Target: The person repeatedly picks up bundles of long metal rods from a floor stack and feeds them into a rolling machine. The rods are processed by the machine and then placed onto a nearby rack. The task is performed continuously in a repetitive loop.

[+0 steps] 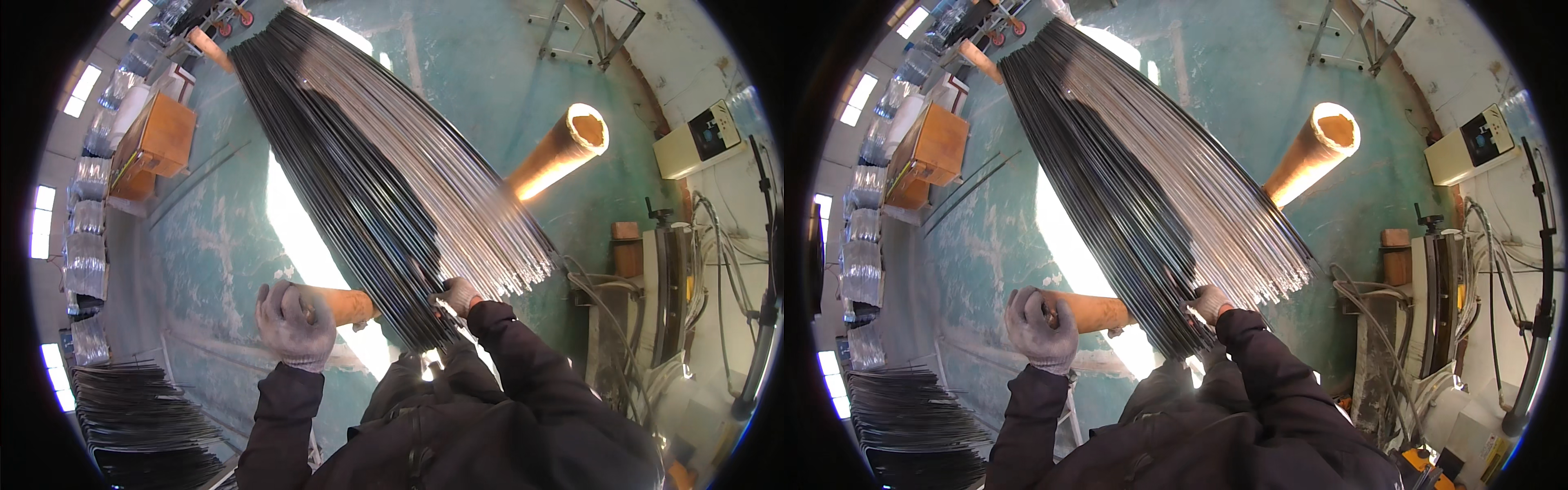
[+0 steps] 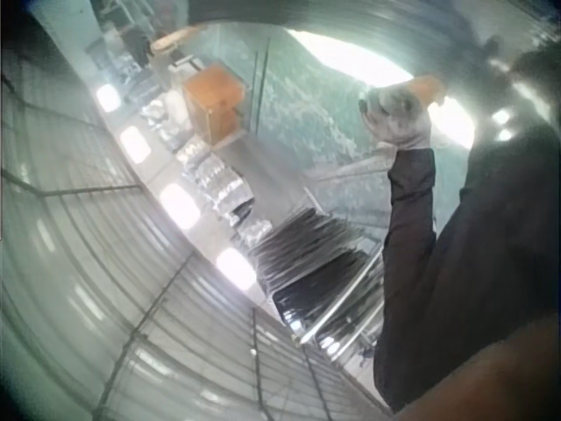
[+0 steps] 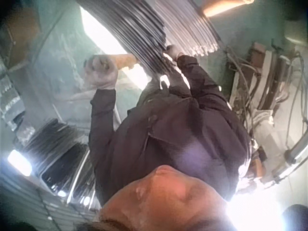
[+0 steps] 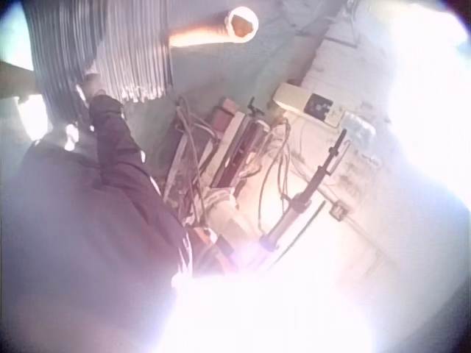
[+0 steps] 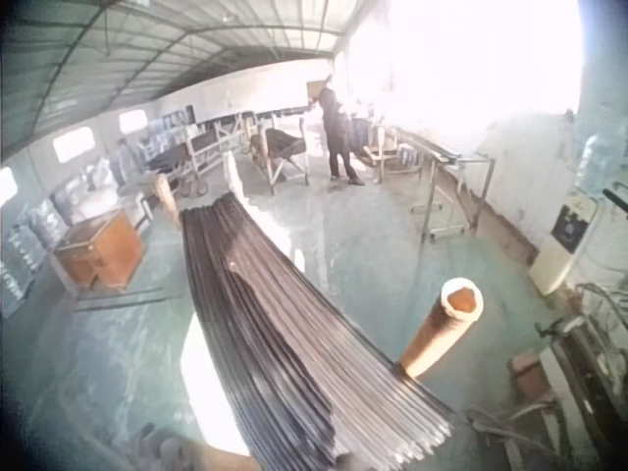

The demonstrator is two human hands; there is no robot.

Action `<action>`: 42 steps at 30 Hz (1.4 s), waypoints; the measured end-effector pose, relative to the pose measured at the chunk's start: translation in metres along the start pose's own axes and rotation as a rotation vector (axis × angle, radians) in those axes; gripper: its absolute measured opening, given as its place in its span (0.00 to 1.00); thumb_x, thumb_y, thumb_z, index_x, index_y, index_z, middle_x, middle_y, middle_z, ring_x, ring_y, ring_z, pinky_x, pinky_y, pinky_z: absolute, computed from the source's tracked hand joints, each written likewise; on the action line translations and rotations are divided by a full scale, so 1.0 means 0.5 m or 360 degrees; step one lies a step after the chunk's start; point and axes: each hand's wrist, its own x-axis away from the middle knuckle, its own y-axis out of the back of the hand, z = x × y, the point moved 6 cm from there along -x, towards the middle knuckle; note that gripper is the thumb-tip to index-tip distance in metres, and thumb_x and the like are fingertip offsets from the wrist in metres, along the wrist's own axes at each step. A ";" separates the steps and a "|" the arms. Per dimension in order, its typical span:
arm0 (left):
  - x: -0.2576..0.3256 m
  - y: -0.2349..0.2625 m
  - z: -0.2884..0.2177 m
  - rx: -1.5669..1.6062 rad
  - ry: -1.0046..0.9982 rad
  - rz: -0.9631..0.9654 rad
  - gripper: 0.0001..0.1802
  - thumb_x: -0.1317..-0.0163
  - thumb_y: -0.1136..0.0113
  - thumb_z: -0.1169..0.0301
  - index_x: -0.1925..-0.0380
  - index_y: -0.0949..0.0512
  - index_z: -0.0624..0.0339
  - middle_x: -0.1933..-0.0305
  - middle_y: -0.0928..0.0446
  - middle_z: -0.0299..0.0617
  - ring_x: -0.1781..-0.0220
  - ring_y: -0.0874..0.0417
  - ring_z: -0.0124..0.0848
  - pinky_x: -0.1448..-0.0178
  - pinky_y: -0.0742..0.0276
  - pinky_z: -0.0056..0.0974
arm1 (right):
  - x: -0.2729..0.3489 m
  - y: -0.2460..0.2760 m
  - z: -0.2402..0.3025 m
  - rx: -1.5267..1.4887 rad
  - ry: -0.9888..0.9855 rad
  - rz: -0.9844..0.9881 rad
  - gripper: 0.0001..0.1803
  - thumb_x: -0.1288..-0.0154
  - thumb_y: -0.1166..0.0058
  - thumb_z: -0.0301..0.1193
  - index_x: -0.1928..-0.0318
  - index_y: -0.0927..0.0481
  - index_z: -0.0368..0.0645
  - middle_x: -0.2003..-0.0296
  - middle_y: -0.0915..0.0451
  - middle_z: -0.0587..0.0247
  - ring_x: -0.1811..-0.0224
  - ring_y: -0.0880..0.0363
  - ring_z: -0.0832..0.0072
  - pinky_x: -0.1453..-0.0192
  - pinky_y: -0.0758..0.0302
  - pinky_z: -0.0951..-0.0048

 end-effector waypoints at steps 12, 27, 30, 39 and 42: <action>0.174 0.045 -0.206 0.1581 -0.0225 0.0315 0.23 0.41 0.26 0.77 0.45 0.18 0.58 0.48 0.15 0.49 0.45 0.13 0.51 0.33 0.17 0.54 | 0.371 0.028 0.090 0.0542 -0.0075 -0.0507 0.43 0.26 0.35 0.66 0.46 0.12 0.31 0.51 0.10 0.30 0.44 0.11 0.37 0.40 0.16 0.45; 0.362 -0.223 -0.299 0.3365 0.2707 0.1549 0.05 0.21 0.39 0.71 0.54 0.25 0.56 0.56 0.22 0.43 0.55 0.22 0.41 0.39 0.18 0.52 | 1.282 -0.501 -0.656 0.0871 -0.0783 -0.1862 0.17 0.41 0.22 0.41 0.73 0.17 0.48 0.73 0.16 0.49 0.67 0.13 0.47 0.61 0.18 0.47; 0.363 -0.107 -0.404 0.3615 0.2200 0.2112 0.08 0.20 0.41 0.68 0.54 0.26 0.61 0.56 0.25 0.46 0.52 0.23 0.44 0.35 0.21 0.54 | 1.314 -0.491 -0.706 0.0637 -0.0730 -0.2145 0.12 0.38 0.26 0.30 0.71 0.20 0.44 0.73 0.18 0.46 0.67 0.14 0.45 0.61 0.20 0.47; 0.110 0.254 -0.748 0.3865 0.0925 0.1729 0.08 0.10 0.47 0.66 0.48 0.22 0.57 0.59 0.23 0.35 0.57 0.23 0.30 0.43 0.20 0.39 | 1.935 -0.529 -0.874 -0.0007 -0.1406 -0.3426 0.16 0.37 0.40 0.23 0.47 0.17 0.38 0.50 0.14 0.49 0.43 0.16 0.50 0.30 0.21 0.49; 0.186 0.386 -0.942 0.3865 0.0368 0.1959 0.09 0.11 0.44 0.64 0.42 0.22 0.56 0.54 0.19 0.34 0.53 0.20 0.30 0.35 0.20 0.44 | 1.959 -0.550 -0.939 -0.1018 -0.1004 -0.3898 0.18 0.31 0.41 0.23 0.41 0.20 0.36 0.45 0.16 0.48 0.39 0.16 0.50 0.28 0.20 0.48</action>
